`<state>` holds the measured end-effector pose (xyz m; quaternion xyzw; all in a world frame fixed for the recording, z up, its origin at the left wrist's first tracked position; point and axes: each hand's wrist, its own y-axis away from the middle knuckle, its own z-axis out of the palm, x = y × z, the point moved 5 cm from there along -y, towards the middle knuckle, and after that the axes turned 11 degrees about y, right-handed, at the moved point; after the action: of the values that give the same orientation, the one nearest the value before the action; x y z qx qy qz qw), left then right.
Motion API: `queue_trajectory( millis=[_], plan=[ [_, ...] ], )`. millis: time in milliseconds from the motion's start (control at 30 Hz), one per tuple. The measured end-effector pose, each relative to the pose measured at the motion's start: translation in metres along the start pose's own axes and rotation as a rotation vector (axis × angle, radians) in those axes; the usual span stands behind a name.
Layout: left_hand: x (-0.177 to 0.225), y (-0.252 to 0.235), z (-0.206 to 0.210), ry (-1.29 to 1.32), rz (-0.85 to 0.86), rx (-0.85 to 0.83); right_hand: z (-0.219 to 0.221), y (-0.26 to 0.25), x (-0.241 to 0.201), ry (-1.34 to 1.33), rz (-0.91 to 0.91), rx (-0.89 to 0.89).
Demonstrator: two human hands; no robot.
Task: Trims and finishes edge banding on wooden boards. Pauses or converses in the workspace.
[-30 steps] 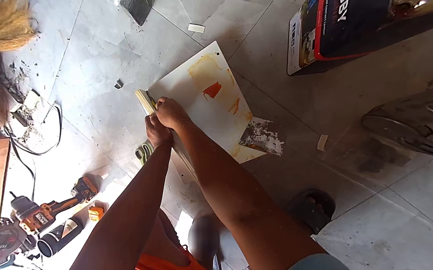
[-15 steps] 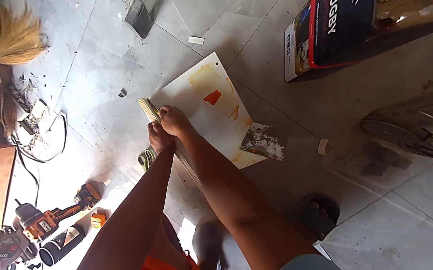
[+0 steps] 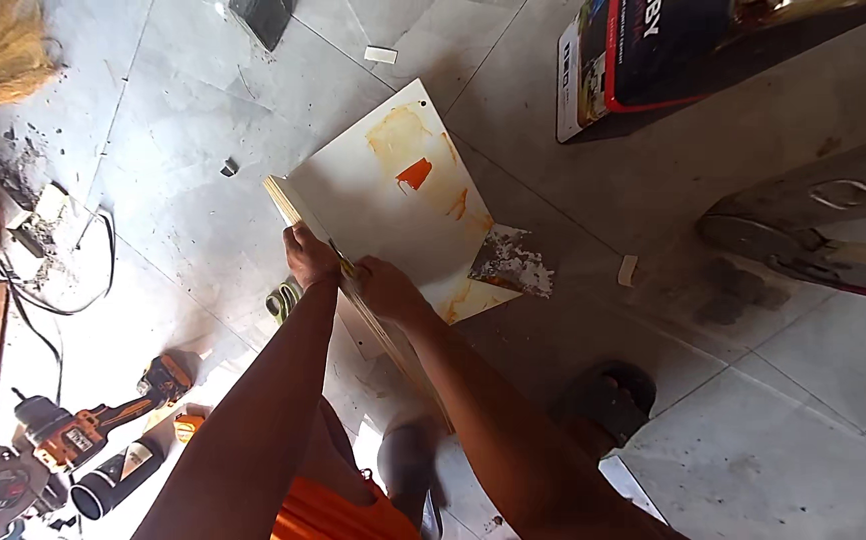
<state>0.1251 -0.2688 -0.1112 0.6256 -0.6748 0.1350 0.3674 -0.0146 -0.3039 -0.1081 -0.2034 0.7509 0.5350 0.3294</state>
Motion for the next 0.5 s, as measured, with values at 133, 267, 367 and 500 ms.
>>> queue_trajectory(
  millis=[133,267,367,500],
  plan=[
    [-0.001,-0.001,-0.001,-0.010,-0.007,-0.017,0.012,0.035,0.033,0.021,0.104,-0.104],
    [0.000,-0.001,0.000,-0.006,0.001,-0.003,0.018,0.067,0.060,-0.032,0.169,-0.148],
    [-0.001,-0.002,0.000,-0.004,0.011,0.002,0.017,0.078,0.071,-0.073,0.163,-0.132],
    [0.000,-0.002,0.000,-0.001,0.005,0.002,0.010,0.072,0.061,-0.081,0.150,-0.057]
  ],
)
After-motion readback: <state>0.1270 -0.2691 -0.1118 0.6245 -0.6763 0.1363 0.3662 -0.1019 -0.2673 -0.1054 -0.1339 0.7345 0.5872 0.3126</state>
